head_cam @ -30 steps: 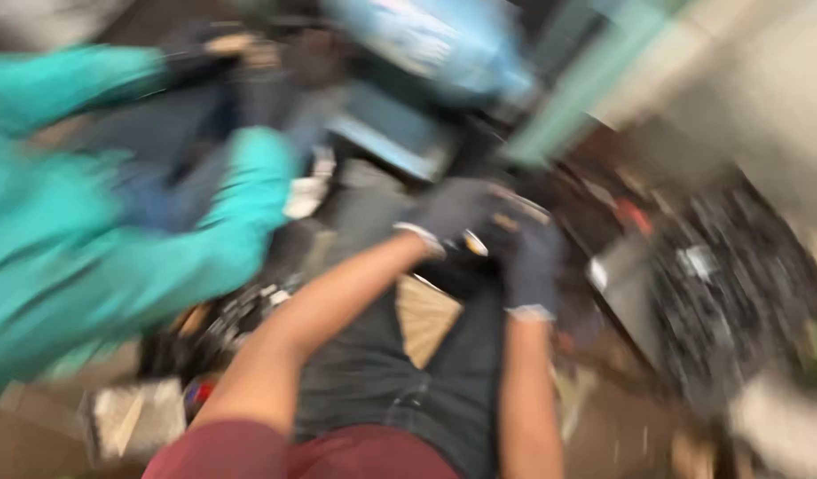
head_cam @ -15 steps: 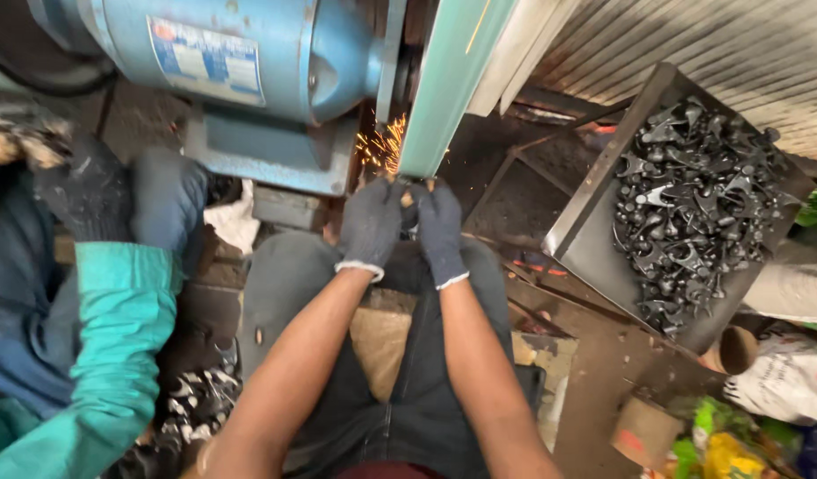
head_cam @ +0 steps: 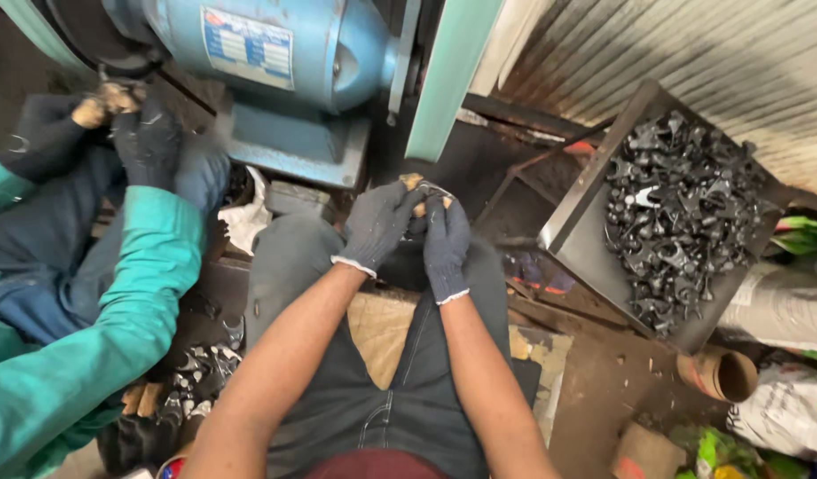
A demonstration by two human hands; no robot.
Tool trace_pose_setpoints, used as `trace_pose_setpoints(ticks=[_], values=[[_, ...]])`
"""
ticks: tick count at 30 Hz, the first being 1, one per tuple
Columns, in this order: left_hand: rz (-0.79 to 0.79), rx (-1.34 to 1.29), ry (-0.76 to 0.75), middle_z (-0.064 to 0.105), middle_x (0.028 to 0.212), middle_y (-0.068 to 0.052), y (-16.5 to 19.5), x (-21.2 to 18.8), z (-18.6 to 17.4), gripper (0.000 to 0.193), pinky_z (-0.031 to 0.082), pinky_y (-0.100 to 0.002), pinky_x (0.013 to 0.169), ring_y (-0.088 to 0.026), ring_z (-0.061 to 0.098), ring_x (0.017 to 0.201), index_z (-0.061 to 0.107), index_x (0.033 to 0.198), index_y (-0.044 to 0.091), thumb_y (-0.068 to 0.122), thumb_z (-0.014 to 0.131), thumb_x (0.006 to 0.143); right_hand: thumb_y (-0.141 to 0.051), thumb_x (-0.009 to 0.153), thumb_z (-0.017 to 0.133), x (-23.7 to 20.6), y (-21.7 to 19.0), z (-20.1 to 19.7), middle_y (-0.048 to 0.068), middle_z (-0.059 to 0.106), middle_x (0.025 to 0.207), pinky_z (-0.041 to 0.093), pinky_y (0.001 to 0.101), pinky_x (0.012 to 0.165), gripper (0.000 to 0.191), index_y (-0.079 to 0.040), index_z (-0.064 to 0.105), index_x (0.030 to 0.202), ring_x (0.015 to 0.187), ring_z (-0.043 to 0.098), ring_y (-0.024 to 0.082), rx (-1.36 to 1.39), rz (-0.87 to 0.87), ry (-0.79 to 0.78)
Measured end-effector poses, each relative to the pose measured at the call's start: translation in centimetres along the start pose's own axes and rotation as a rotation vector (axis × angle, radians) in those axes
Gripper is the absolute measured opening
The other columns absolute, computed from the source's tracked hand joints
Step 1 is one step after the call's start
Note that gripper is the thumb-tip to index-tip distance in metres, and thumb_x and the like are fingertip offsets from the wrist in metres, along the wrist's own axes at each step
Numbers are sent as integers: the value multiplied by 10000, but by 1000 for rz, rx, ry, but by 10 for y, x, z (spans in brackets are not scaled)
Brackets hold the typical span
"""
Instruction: The person sits on the floor at a bench grinder and grinds metal castings one at a time, holding each piece against the spinning wheel until sparks fly, then places the ground piece into a tray of finished parts and picks up the next rough casting.
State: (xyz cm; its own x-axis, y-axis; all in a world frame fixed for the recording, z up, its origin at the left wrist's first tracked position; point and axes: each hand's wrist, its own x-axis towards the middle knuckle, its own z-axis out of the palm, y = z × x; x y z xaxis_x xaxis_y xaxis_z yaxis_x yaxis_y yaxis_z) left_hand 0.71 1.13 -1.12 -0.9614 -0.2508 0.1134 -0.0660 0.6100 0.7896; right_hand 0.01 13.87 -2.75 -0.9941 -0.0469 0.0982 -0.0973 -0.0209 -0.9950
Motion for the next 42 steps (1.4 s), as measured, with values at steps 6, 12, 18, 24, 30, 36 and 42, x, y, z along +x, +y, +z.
trace_pose_setpoints(ticks=[6,12,18,24,30,36,42], values=[[-240,-100,99,686,801,-216,3,13,0,426,510,-456,678,-368,687,742,695,848,-3,400,630,972,-148,1035,595,33,20,12,23,702,1004,506,259,790,217,4,699,1149,894,605,85,87,165,-38],[85,-23,-29,683,813,-203,10,16,4,367,492,-500,704,-394,672,787,703,871,47,360,580,1018,-153,1046,602,23,17,2,23,714,1007,513,262,783,211,5,702,1143,897,620,87,8,102,165],[270,125,-39,695,837,-186,8,4,-6,330,502,-515,713,-404,673,793,723,869,62,339,597,997,-124,1000,632,1,0,-21,55,710,1127,523,301,938,240,-1,651,1205,1043,664,159,-126,-98,83],[172,54,-131,694,817,-203,5,1,-14,354,498,-497,679,-400,671,772,751,891,30,362,651,967,-200,1001,617,2,-6,-30,108,739,1002,534,335,844,254,11,679,1128,930,707,195,-360,-19,-118],[-247,-470,56,750,808,-163,6,9,-5,306,526,-362,650,-235,723,700,733,1011,-17,266,634,949,-208,972,651,52,5,-19,117,722,858,528,349,719,244,33,686,992,767,679,182,-285,82,-259],[-378,-369,96,716,758,-208,2,18,2,339,501,-392,640,-292,676,697,728,923,-54,273,649,967,-174,947,656,61,28,-5,87,720,866,524,317,715,212,20,710,1012,773,665,143,-198,102,-241],[-160,-77,37,672,810,-236,3,24,11,383,482,-471,679,-395,677,768,695,843,-13,326,608,998,-175,1002,650,35,54,0,60,666,864,488,309,712,201,23,679,985,814,573,99,-95,167,0]])
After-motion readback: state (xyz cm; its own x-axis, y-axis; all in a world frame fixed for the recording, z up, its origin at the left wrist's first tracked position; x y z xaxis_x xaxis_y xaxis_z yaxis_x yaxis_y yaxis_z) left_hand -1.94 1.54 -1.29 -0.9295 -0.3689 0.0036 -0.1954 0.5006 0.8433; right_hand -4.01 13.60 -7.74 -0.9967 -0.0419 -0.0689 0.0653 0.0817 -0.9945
